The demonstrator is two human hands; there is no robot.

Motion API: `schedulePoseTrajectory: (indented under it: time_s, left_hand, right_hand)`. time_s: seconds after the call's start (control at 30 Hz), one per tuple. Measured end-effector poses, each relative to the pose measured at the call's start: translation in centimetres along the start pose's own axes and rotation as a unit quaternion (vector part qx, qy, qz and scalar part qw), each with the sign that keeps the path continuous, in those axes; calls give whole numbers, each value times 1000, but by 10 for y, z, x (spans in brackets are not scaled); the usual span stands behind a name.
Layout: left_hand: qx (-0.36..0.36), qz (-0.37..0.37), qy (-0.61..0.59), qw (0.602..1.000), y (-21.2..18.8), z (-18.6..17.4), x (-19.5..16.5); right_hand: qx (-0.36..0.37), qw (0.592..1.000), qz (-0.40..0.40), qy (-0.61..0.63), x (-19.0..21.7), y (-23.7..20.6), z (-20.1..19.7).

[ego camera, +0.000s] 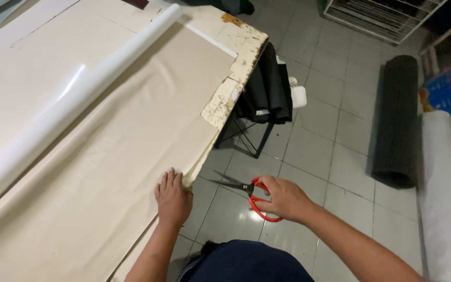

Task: The person marks a large roll of beige fabric with a white marker, then uses red-handled scissors to cut a rectangular piece from the roll. They roll the cut piece and place it on a nearby table, then unroll more fabric and cut another piece.

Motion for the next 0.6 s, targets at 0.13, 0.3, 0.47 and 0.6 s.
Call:
schedulePoseTrajectory:
  time_s: [0.13, 0.3, 0.47, 0.6]
  left_hand:
    - [-46, -33, 58, 997, 38, 21, -34]
    - [-124, -63, 33, 990, 44, 35, -45]
    - [-179, -160, 24, 970, 51, 49, -72]
    - [-231, -259, 21, 937, 64, 66, -87]
  right_hand:
    - [9, 988, -121, -97, -67, 106, -64]
    - [83, 987, -95, -95, -155, 243, -115]
    - [106, 974, -178, -90, -190, 376, -132]
    - [115, 967, -200, -105, -219, 474, -124]
Point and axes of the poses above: each hand's wrist, its own y-axis towards the middle knuckle, its own z-axis out of the palm, x = y × z, the point moved 4 cm from there along y, towards the middle knuckle, and after that the axes turned 12 degrees about -z, right-handed, at the moved point
